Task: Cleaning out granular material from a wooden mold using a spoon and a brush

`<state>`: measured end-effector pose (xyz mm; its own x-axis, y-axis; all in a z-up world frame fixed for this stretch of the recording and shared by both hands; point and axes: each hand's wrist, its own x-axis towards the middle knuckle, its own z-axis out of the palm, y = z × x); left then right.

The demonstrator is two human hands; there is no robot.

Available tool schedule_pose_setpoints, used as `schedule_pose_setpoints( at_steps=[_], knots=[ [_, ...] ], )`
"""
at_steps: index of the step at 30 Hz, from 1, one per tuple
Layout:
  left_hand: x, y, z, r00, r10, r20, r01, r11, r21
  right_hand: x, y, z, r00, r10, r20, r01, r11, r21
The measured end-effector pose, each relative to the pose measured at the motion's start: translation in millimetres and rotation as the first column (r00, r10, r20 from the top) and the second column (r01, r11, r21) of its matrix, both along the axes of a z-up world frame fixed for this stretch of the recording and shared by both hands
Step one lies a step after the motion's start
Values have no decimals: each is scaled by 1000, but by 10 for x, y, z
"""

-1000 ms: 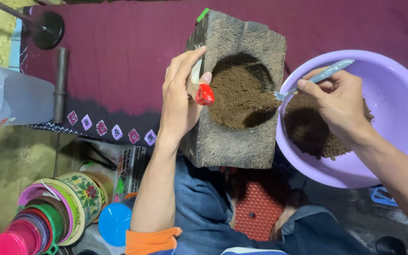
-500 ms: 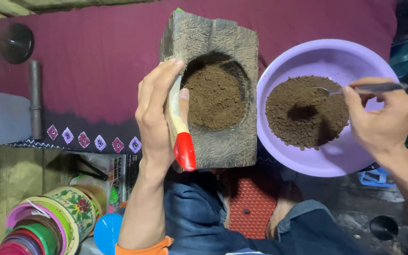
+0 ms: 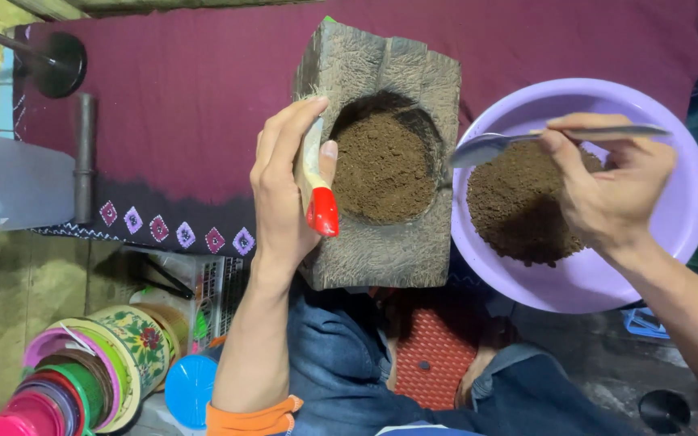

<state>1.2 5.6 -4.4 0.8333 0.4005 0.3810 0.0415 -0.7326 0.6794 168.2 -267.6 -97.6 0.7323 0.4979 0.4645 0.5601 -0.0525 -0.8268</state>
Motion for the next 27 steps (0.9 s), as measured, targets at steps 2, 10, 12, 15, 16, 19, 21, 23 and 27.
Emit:
schedule_pose_setpoints(
  at_steps=[2,10,12,15,16,19,21,23,27],
  knots=[
    [2,-5,-7,1000,0,3,0,1000,-4,28,249,-33,988,70,-140,-63,996,57],
    [22,59,-56,1000,-1,-22,-2,989,-147,-9,910,-407,932,133,-336,-87,985,150],
    [24,90,-63,999,-7,-32,2,989,-146,0,895,-473,934,158,-320,-130,986,106],
    [24,123,-82,999,-9,-49,1,987,-158,73,733,-624,922,197,-334,-201,979,23],
    [29,128,-80,999,-9,-49,1,987,-160,108,689,-626,922,196,-334,-201,979,21],
    [39,136,-91,998,-12,-54,4,989,-151,197,557,-584,940,230,-252,-250,967,-52],
    [39,149,-103,998,-14,-62,5,989,-146,257,501,-471,924,305,-229,-339,932,-129],
    [30,151,-105,998,-15,-62,6,989,-150,271,496,-441,917,327,-228,-365,919,-150],
    [25,166,-113,998,-29,-61,20,989,-148,294,526,-381,901,358,-245,-410,888,-211]
  ],
)
